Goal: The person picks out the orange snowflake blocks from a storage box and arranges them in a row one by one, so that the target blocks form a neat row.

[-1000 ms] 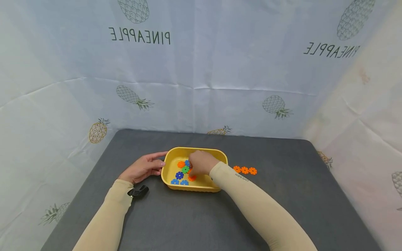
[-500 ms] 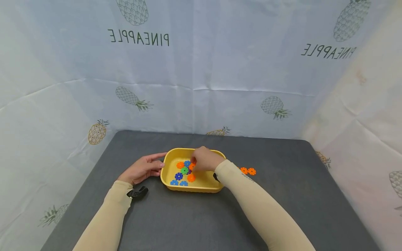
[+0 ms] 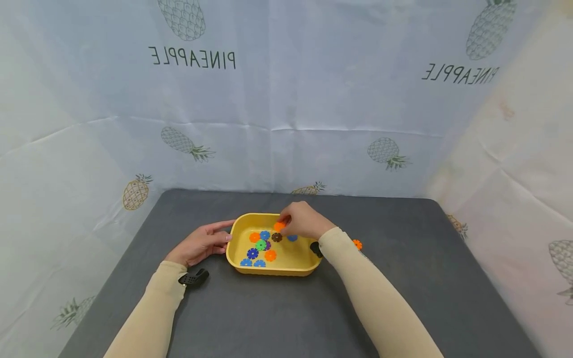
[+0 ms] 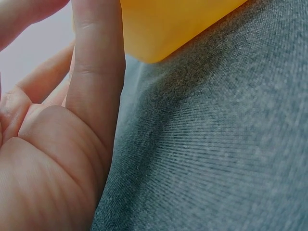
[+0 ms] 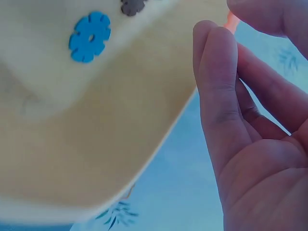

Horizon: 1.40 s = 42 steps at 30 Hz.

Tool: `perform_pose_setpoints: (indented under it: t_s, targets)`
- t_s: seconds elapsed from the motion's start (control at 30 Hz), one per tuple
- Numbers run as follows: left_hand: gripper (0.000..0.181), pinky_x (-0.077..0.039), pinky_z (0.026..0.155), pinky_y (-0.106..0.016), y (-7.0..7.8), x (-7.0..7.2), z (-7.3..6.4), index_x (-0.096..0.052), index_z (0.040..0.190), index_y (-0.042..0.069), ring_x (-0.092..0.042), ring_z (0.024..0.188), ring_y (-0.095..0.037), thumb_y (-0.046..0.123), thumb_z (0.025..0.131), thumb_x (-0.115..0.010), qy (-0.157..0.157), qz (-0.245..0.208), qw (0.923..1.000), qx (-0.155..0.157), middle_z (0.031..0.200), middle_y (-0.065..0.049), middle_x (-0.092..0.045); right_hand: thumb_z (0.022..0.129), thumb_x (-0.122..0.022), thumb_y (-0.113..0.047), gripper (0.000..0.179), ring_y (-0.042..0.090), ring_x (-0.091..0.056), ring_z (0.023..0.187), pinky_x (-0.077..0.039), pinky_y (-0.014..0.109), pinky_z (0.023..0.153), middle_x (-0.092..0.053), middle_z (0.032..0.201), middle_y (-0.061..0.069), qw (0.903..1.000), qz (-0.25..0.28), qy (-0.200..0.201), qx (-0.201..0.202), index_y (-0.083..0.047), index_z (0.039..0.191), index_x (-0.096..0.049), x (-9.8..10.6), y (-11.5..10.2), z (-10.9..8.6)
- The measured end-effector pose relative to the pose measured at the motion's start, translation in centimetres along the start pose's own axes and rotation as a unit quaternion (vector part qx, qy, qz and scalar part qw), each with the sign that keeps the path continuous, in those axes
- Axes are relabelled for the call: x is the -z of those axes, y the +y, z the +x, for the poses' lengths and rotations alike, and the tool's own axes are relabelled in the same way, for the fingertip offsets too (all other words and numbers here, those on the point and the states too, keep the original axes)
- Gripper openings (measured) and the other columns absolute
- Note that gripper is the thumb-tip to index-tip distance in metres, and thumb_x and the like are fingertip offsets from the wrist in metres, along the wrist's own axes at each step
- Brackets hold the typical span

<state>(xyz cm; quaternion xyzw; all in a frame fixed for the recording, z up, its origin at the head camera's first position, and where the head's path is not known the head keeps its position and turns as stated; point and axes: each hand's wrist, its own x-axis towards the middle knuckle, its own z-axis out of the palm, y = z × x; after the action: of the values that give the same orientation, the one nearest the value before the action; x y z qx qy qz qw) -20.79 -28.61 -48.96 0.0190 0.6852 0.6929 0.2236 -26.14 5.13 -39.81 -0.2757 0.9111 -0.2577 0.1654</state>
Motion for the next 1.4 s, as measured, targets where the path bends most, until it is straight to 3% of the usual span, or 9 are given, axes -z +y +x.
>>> perform_pose_setpoints:
  t_s: [0.37,0.77,0.9,1.13,1.4]
  targets:
    - [0.074,-0.065,0.085,-0.026,-0.2,-0.3,0.1,-0.044,0.166,0.018,-0.069,0.084,-0.016,0.029,0.101,-0.078,0.003,0.009,1.0,0.001,0.103,-0.005,-0.073,0.094,-0.086,-0.022,0.037,0.016,-0.067,0.096,-0.063,0.034,0.088,-0.076,0.113,0.0,0.9961,0.033,0.07,-0.043,-0.014,0.13,-0.079,1.7,3.6,-3.4]
    - [0.075,-0.065,0.083,-0.025,-0.3,-0.4,0.2,-0.043,0.167,0.018,-0.07,0.08,-0.015,0.027,0.101,-0.078,0.006,0.002,1.0,0.006,0.099,-0.004,-0.074,0.098,-0.079,-0.023,0.037,0.022,-0.068,0.101,-0.063,0.039,0.086,-0.075,0.118,0.008,0.9832,0.033,0.146,-0.105,-0.012,0.133,-0.076,2.3,9.7,-9.5]
    - [0.076,-0.065,0.082,-0.024,-0.3,-0.4,0.3,-0.042,0.167,0.017,-0.07,0.08,-0.015,0.027,0.101,-0.079,0.004,0.003,0.9999,0.01,0.099,-0.003,-0.075,0.099,-0.08,-0.024,0.039,0.025,-0.069,0.103,-0.064,0.043,0.086,-0.074,0.123,0.014,0.9778,0.033,0.16,-0.131,-0.008,0.134,-0.075,2.0,12.0,-11.5]
    - [0.076,-0.065,0.082,-0.024,-0.3,-0.3,0.4,-0.043,0.167,0.017,-0.071,0.08,-0.014,0.026,0.101,-0.079,0.006,0.001,0.9999,0.01,0.101,-0.003,-0.077,0.098,-0.08,-0.019,0.037,0.025,-0.069,0.097,-0.062,0.046,0.083,-0.075,0.117,0.017,0.9715,0.006,0.182,-0.152,-0.002,0.13,-0.076,1.1,15.6,-13.9]
    - [0.077,-0.065,0.081,-0.024,-0.3,-0.3,0.4,-0.041,0.168,0.017,-0.072,0.079,-0.013,0.026,0.101,-0.078,0.008,0.004,0.9999,0.014,0.1,-0.003,-0.078,0.097,-0.081,-0.022,0.04,0.029,-0.07,0.098,-0.063,0.048,0.083,-0.075,0.119,0.019,0.97,0.006,0.173,-0.171,-0.001,0.132,-0.076,1.1,17.3,-15.0]
